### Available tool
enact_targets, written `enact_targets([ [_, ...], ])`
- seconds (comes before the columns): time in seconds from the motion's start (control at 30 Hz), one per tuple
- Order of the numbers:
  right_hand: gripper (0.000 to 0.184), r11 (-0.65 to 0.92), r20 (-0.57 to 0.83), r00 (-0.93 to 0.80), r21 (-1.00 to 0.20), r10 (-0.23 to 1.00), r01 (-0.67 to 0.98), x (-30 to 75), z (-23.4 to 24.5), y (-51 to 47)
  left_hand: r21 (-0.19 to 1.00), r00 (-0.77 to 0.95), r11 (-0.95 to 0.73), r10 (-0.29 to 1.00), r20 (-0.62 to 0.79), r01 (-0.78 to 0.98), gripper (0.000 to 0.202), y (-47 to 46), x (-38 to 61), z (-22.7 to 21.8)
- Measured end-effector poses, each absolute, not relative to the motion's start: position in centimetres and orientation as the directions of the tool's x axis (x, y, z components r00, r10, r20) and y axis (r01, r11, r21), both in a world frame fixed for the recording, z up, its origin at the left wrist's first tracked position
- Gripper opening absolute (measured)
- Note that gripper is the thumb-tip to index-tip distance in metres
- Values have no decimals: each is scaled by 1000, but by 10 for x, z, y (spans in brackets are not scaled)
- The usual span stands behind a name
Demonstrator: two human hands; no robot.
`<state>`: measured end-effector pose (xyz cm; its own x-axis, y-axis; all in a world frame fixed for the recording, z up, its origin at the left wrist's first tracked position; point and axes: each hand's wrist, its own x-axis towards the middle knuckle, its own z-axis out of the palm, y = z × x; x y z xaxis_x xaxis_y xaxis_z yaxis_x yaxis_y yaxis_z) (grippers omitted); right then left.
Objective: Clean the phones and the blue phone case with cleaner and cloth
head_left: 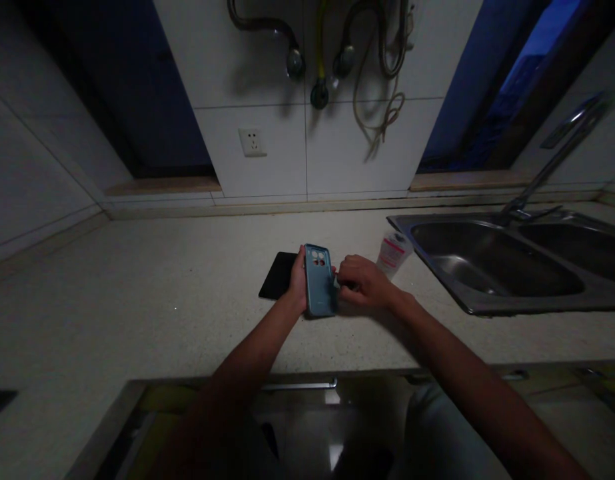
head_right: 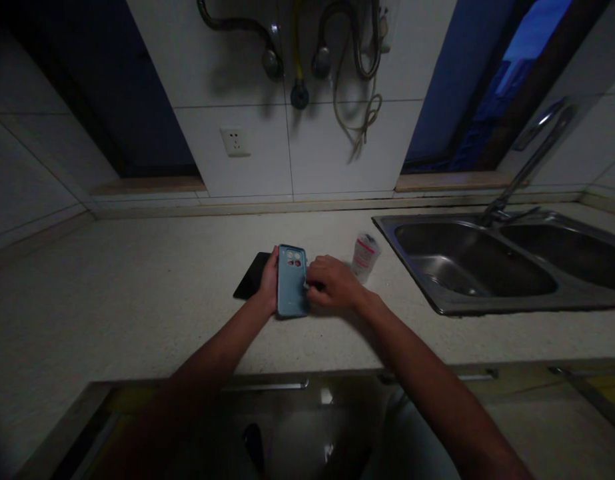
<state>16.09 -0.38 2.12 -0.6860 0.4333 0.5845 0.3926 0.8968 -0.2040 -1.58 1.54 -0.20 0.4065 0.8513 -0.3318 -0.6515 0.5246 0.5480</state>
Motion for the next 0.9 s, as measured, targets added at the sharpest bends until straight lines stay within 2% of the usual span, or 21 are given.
enact_targets([
  [0.07,12,858,667,-551,-308,502,411,160,21,-5,570,423,537,843,-333,-621,65,12,-15,-1],
  [0.13,11,793,698,-390,-461,601,398,158,20,-6,598,431,523,849,-306,-608,51,8,-13,0],
  [0.23,12,674,641,-213,-677,738,298,154,16,-5,665,400,476,873,-279,-575,17,4,-7,0],
  [0.3,13,602,586,-140,-767,799,223,153,12,-2,707,369,459,882,-293,-537,9,4,-5,0],
  [0.37,14,553,545,-95,-809,833,199,152,8,1,722,336,430,898,-282,-542,10,5,-4,-1],
  [0.5,18,489,478,-108,-836,872,247,148,1,1,661,281,355,934,-220,-662,20,9,-5,-3],
  [0.6,20,469,443,-154,-831,883,298,143,-3,-3,581,322,417,909,-265,-699,20,9,-5,-2],
  [0.7,20,470,474,-78,-815,877,340,143,-3,-3,515,386,489,872,-301,-704,18,6,-3,3],
  [0.8,17,527,579,-7,-737,815,423,147,-2,0,488,456,540,841,-290,-686,27,-1,0,9],
  [0.9,13,619,666,-125,-586,736,523,150,-1,2,477,487,555,830,-271,-681,47,-6,3,11],
])
